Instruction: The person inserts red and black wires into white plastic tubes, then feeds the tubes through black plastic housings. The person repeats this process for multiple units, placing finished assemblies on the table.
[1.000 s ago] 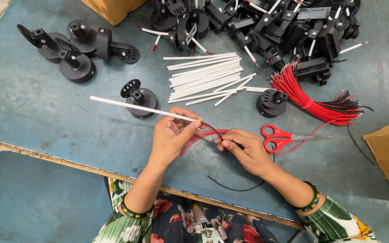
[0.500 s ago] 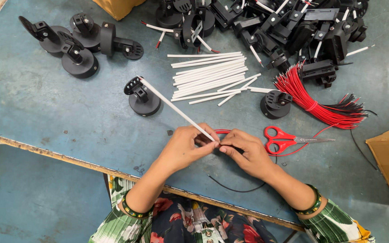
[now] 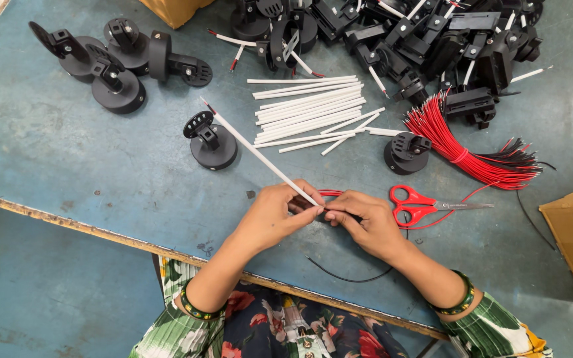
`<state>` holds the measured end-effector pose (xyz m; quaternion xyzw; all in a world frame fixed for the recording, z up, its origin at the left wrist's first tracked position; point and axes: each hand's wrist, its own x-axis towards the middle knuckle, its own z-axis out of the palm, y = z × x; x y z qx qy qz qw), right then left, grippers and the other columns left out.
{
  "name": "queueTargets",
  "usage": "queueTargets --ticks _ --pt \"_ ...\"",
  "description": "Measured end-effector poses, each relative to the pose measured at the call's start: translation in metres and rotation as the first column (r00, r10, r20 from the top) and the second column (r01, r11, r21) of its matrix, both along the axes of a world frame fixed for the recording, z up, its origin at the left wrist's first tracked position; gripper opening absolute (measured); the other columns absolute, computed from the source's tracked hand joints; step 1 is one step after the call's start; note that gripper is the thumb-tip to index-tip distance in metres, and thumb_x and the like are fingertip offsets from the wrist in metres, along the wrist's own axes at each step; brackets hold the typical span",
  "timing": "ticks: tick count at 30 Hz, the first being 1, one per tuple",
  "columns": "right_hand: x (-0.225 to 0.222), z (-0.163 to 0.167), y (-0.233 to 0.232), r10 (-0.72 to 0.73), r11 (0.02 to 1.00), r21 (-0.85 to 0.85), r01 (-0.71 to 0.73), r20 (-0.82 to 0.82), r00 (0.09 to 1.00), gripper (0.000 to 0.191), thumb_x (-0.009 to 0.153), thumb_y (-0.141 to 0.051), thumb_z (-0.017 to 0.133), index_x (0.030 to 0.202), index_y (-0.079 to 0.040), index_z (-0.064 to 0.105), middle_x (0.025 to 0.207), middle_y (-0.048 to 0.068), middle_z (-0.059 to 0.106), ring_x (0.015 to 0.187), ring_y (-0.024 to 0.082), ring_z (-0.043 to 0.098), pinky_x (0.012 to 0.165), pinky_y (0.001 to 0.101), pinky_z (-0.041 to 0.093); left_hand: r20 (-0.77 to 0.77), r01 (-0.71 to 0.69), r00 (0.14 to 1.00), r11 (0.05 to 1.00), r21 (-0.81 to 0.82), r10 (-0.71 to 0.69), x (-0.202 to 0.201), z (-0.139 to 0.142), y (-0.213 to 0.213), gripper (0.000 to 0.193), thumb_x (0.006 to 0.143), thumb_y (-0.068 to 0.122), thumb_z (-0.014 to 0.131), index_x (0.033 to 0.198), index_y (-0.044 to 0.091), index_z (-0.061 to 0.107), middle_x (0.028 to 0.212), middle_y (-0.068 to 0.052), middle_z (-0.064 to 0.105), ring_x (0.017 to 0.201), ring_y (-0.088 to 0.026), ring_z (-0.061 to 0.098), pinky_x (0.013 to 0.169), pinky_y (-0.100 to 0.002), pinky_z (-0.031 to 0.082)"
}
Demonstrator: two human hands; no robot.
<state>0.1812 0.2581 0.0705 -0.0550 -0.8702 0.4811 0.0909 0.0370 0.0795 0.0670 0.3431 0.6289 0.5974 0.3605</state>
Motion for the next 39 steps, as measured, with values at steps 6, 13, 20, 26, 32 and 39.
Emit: queueTargets --ticks 6,13,20,26,32,39 --pt "0.000 0.001 0.003 -0.011 0.995 -0.095 0.010 -0.011 1.000 0.020 0.094 -0.008 0.069 0.112 0.001 0.073 0.096 0.009 0.075 0.079 0.013 0.073 0.072 0.0260 0.057 0.169 -0.110 0.981 0.990 0.094 0.093 -0.005 -0.006 -0.005 0.017 0.092 0.008 0.076 0.105 0.000 0.070 0.089 -0.006 0.071 0.076 -0.008 0.063 0.065 -0.022 0.050" --pt "0.001 -0.004 0.008 -0.098 0.940 -0.325 0.102 0.026 0.995 0.019 0.100 -0.009 0.064 0.111 0.002 0.075 0.097 0.010 0.076 0.077 0.012 0.071 0.069 0.0248 0.057 0.316 -0.139 0.945 0.979 0.150 0.086 -0.012 -0.011 -0.008 0.016 0.093 0.006 0.072 0.107 0.000 0.067 0.092 -0.007 0.073 0.083 -0.010 0.072 0.069 -0.020 0.055" --pt "0.003 -0.009 0.010 -0.125 0.916 -0.378 0.134 0.048 0.991 0.017 0.100 -0.007 0.064 0.108 0.003 0.074 0.097 0.010 0.074 0.075 0.012 0.070 0.068 0.0244 0.057 0.338 -0.106 0.940 0.984 0.142 0.053 -0.011 -0.010 -0.006 0.017 0.093 0.007 0.072 0.107 -0.001 0.066 0.094 -0.006 0.073 0.085 -0.010 0.072 0.073 -0.021 0.056" --pt "0.004 -0.014 0.013 -0.109 0.900 -0.420 0.112 0.031 0.994 0.015 0.099 -0.005 0.065 0.108 0.003 0.074 0.098 0.010 0.073 0.077 0.012 0.069 0.069 0.0245 0.056 0.347 -0.091 0.937 0.982 0.165 0.029 -0.011 -0.012 -0.005 0.017 0.093 0.007 0.074 0.106 -0.001 0.066 0.095 -0.007 0.073 0.085 -0.011 0.072 0.074 -0.023 0.057" --pt "0.004 -0.017 0.018 -0.056 0.883 -0.468 0.047 -0.005 0.998 0.015 0.096 -0.002 0.067 0.109 0.003 0.073 0.102 0.011 0.070 0.079 0.013 0.070 0.070 0.0251 0.057 0.403 -0.088 0.915 0.977 0.193 0.002 -0.013 -0.013 -0.005 0.017 0.093 0.007 0.074 0.106 -0.002 0.066 0.097 -0.009 0.073 0.084 -0.013 0.073 0.074 -0.025 0.058" --pt "0.007 -0.018 0.016 -0.079 0.891 -0.451 0.059 -0.025 0.997 0.014 0.096 -0.002 0.067 0.108 0.003 0.073 0.100 0.010 0.070 0.079 0.013 0.070 0.071 0.0252 0.057 0.418 -0.051 0.908 0.979 0.198 -0.037 -0.013 -0.015 -0.005 0.017 0.093 0.006 0.073 0.106 -0.002 0.067 0.096 -0.009 0.073 0.085 -0.014 0.073 0.074 -0.026 0.058"
